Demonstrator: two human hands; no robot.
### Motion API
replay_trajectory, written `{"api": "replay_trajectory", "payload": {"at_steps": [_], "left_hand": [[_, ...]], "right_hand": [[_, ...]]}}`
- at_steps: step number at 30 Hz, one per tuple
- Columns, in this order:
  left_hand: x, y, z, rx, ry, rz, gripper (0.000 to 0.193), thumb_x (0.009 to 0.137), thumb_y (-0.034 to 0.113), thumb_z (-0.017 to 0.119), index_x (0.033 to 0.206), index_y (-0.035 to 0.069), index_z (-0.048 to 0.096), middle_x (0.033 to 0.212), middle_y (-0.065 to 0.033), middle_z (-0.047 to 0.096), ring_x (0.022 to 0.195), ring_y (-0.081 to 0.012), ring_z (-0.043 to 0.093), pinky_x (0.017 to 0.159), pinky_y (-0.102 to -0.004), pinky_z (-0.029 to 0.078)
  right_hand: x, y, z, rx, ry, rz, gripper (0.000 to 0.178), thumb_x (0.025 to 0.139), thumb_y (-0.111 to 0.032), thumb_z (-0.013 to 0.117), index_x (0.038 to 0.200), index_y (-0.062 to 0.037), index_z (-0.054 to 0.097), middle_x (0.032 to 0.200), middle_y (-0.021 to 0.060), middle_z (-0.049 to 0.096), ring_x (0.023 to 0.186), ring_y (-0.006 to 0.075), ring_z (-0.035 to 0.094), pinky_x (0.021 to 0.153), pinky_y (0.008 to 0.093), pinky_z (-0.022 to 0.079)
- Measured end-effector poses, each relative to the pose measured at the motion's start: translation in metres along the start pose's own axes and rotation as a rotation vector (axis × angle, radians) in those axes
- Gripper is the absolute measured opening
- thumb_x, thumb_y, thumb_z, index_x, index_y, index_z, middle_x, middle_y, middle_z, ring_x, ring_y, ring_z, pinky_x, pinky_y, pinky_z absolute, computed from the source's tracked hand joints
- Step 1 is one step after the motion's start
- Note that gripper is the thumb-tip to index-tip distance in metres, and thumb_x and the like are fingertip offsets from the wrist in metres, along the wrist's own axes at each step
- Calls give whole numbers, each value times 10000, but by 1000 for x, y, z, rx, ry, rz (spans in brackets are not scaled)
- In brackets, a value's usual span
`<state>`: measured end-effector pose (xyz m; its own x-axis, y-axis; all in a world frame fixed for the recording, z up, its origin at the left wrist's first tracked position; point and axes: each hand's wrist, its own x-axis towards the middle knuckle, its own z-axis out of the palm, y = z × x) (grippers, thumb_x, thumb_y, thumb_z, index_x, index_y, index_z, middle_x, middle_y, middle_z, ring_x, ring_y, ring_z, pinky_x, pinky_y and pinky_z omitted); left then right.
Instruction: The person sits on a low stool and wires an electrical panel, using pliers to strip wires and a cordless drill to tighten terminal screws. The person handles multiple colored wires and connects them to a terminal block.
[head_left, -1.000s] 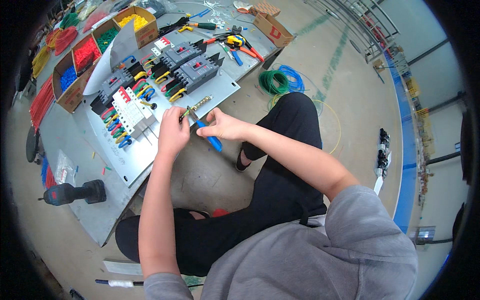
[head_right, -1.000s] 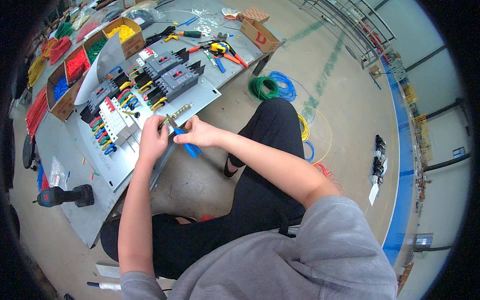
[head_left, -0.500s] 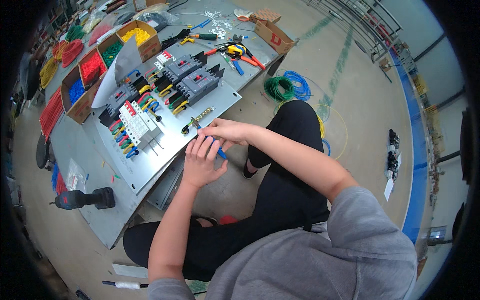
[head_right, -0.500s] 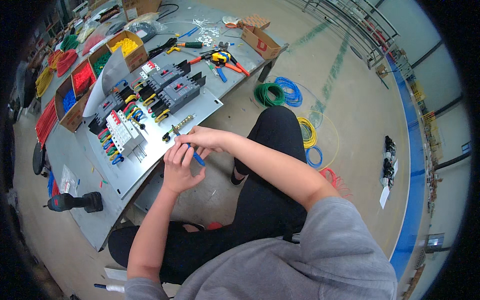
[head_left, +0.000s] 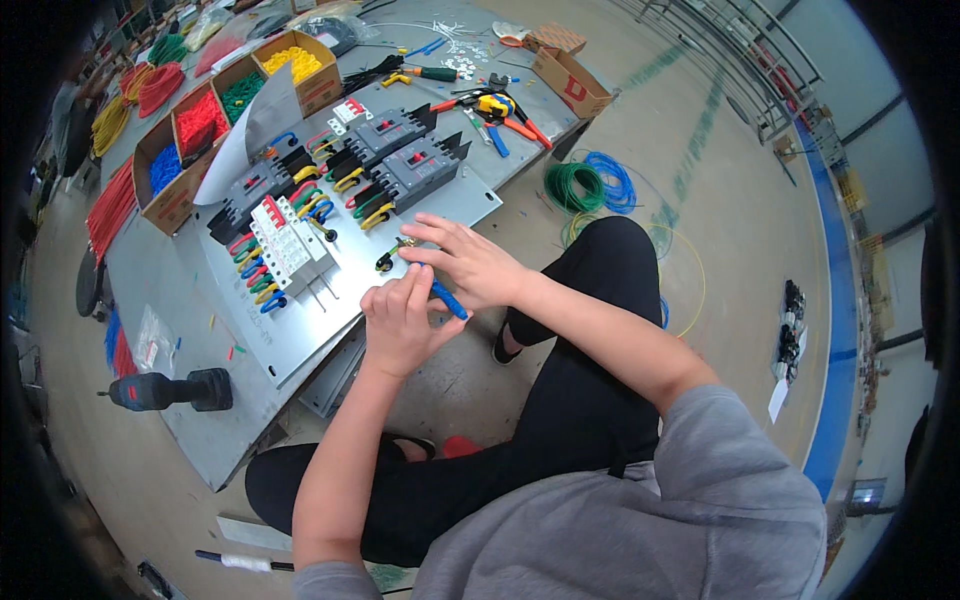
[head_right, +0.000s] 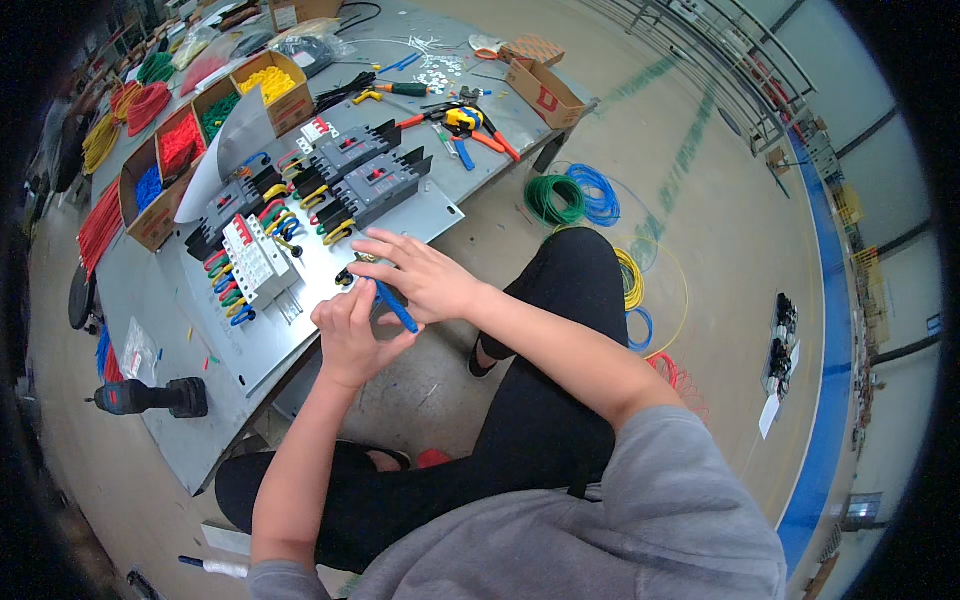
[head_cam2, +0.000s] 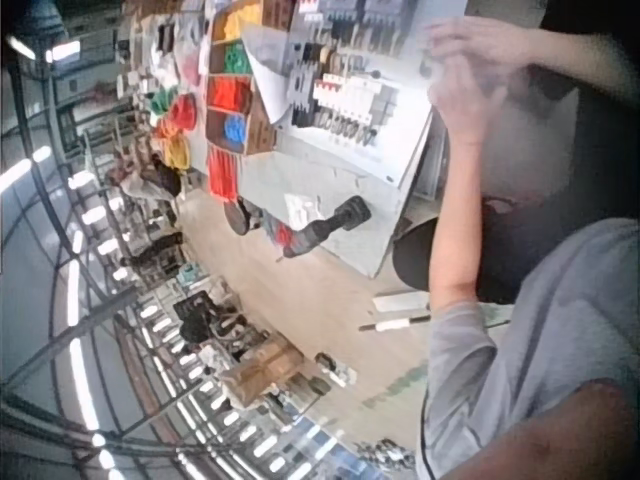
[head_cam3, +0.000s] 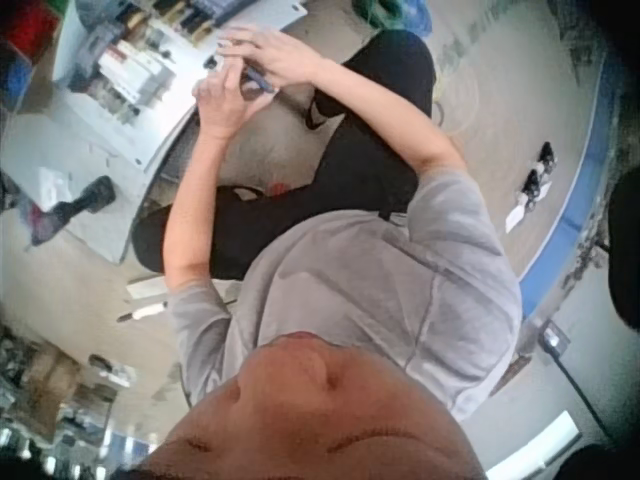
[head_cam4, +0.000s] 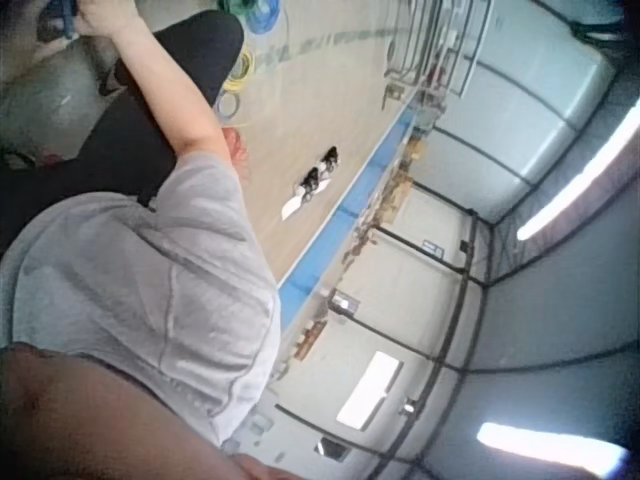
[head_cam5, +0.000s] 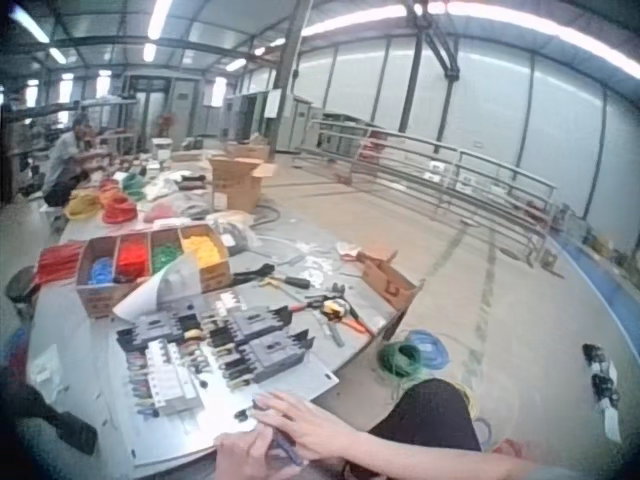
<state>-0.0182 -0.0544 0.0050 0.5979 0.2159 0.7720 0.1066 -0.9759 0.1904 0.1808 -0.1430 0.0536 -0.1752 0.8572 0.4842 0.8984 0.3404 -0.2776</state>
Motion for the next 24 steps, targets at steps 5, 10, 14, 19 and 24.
{"api": "replay_trajectory", "payload": {"at_steps": [5,10,14,19,24], "left_hand": [[16,-17,-15,-283,-26,-160,877,809,452,915,1483,57,516,1353,-131,567,1233,-344,541,1046,-500,394],[26,-56,4,-152,-143,-389,260,1009,164,666,1228,24,680,1182,-146,671,1161,-364,572,1041,-490,427],[21,-66,17,-213,-277,-416,134,1003,100,655,1071,21,739,1117,-120,684,1114,-353,583,998,-472,460],[16,-64,15,-243,-147,-342,76,953,47,684,972,-10,731,1031,-139,663,1045,-355,605,964,-464,511],[12,-58,13,-248,-88,-340,83,920,9,698,988,-30,723,1044,-157,652,1019,-365,599,946,-472,515]], "right_hand": [[8,25,13,151,-19,-110,823,744,-318,939,1446,-123,557,1486,155,613,1422,384,576,1136,499,483],[18,25,10,125,1,-164,767,720,-314,950,1340,-86,562,1303,160,668,1223,388,656,1042,486,527],[39,15,-5,150,-231,-6,795,714,-352,941,1343,-57,556,1226,192,688,1158,421,675,985,462,558],[106,0,-28,242,-407,310,798,727,-417,902,1307,21,572,1140,260,728,1041,452,722,894,471,590],[170,41,7,600,-607,924,512,855,-437,824,1121,-21,690,901,54,717,575,146,637,499,311,469]]}}
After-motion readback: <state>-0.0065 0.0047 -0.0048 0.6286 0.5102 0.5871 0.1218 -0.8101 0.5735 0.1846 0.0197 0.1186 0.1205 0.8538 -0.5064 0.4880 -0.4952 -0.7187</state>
